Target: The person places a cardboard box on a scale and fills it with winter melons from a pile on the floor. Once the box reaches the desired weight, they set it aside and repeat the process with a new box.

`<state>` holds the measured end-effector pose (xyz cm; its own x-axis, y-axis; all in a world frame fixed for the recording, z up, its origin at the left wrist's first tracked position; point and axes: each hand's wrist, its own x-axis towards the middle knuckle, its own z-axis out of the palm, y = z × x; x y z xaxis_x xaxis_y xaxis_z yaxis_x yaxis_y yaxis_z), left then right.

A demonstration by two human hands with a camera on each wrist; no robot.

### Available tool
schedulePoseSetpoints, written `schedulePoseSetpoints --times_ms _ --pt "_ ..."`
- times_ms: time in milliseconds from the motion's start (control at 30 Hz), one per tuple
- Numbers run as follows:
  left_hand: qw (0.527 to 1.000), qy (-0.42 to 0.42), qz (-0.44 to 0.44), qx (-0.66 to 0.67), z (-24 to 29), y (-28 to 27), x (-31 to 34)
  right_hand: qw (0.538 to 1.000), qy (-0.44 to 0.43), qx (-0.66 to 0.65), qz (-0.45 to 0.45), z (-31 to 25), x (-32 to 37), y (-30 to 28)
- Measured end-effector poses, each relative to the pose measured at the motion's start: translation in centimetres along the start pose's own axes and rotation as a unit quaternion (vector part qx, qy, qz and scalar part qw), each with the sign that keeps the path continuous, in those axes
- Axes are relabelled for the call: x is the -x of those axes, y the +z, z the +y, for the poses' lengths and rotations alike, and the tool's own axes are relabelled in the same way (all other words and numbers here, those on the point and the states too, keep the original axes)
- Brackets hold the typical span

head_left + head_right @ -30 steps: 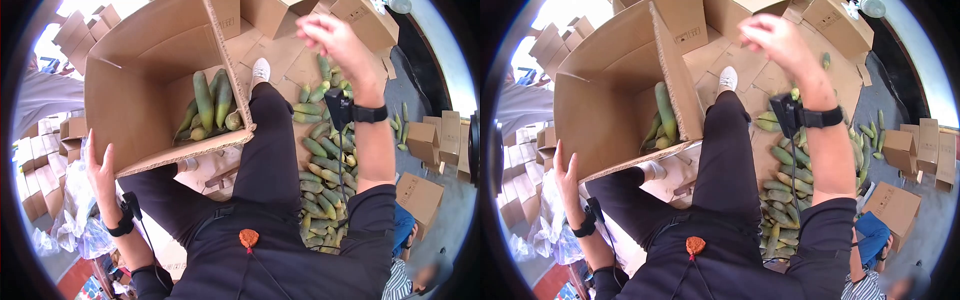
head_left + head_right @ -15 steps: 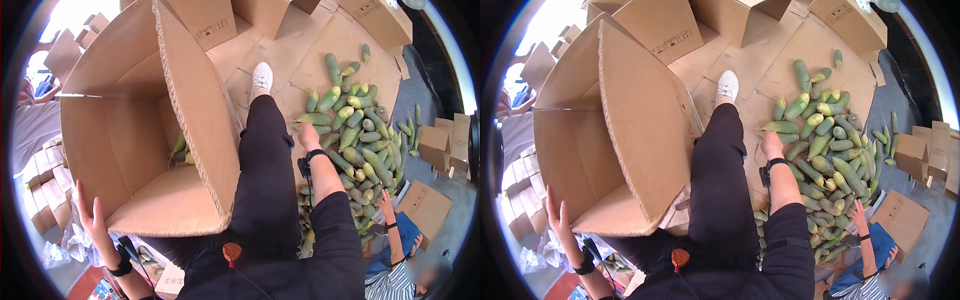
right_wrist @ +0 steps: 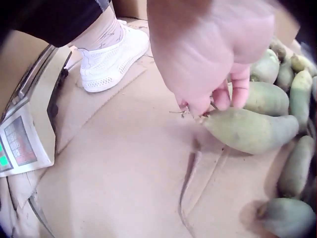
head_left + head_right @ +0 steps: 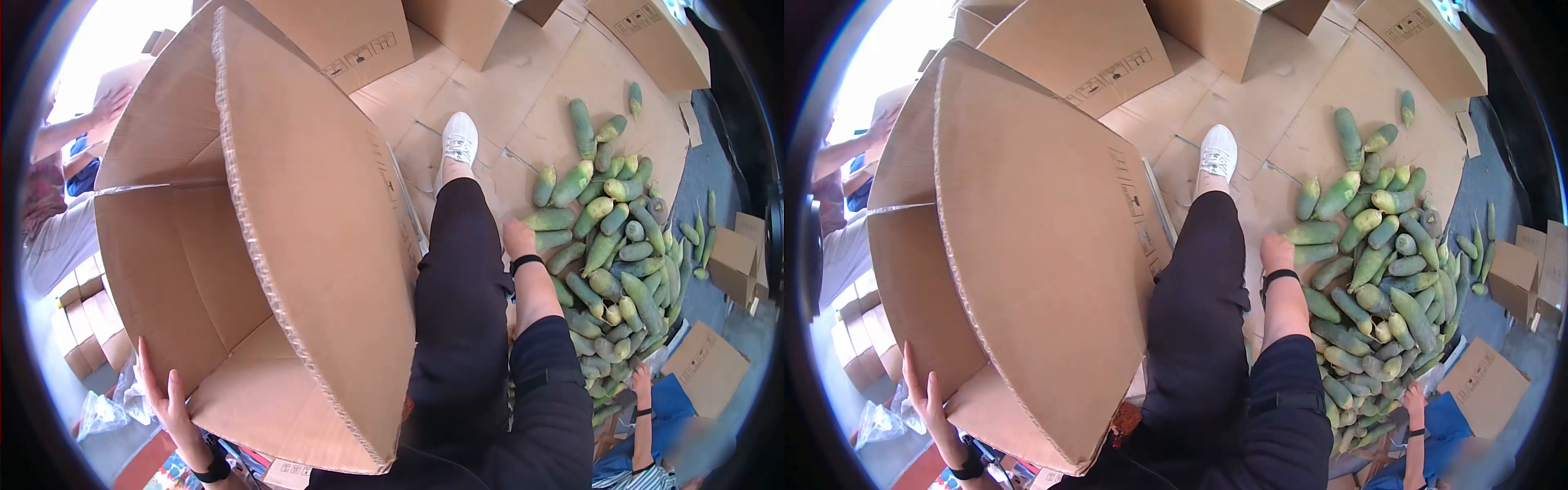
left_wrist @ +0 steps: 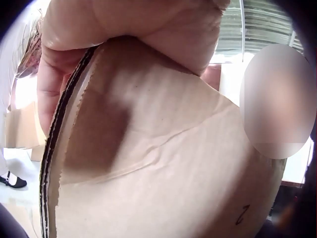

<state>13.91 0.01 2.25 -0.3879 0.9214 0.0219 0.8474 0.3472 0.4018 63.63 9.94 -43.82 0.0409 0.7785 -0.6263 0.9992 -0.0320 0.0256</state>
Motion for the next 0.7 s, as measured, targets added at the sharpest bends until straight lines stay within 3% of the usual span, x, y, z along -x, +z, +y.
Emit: schedulePoseSetpoints --times_ms 67,200,267,333,367,400,433,467,533,600,700 --pt "0.999 -0.025 -0.005 0.028 1.0 0.2 0.0 0.999 0.001 0.034 -0.008 0.7 0.7 0.3" --pt "1.000 -0.013 0.001 0.019 0.2 0.0 0.1 0.995 0.064 -0.076 -0.006 2.5 3.7 -0.3" --pt "0.998 -0.023 0.003 0.054 0.8 0.1 0.1 0.987 0.105 -0.107 0.053 4.1 6.0 -0.5" --pt "0.997 -0.020 0.012 0.074 0.3 0.3 0.0 0.991 0.070 -0.084 0.072 4.8 8.3 -2.7" --pt "0.996 -0.010 0.012 0.090 0.3 0.4 0.0 0.977 0.101 -0.152 0.110 5.9 8.5 -3.0" --pt "0.994 -0.001 0.011 0.105 0.5 0.3 0.0 0.956 0.129 -0.219 0.146 7.3 8.6 -3.2" --pt "0.994 -0.002 0.012 0.105 0.9 0.2 0.1 0.873 0.114 -0.421 0.220 10.5 7.5 -1.8" --pt "0.994 -0.006 0.016 0.103 1.1 0.0 0.2 0.743 0.094 -0.601 0.278 12.8 6.5 -0.5" --pt "0.996 0.001 0.012 0.087 1.0 0.0 0.2 0.583 0.179 -0.759 0.229 11.4 11.3 -9.4" --pt "0.995 0.015 0.022 0.099 0.4 0.1 0.3 0.529 0.079 -0.814 0.225 10.9 15.1 -14.4" --pt "0.997 0.022 0.020 0.075 0.3 -0.2 0.4 0.562 -0.020 -0.796 0.224 8.1 20.7 -22.3"
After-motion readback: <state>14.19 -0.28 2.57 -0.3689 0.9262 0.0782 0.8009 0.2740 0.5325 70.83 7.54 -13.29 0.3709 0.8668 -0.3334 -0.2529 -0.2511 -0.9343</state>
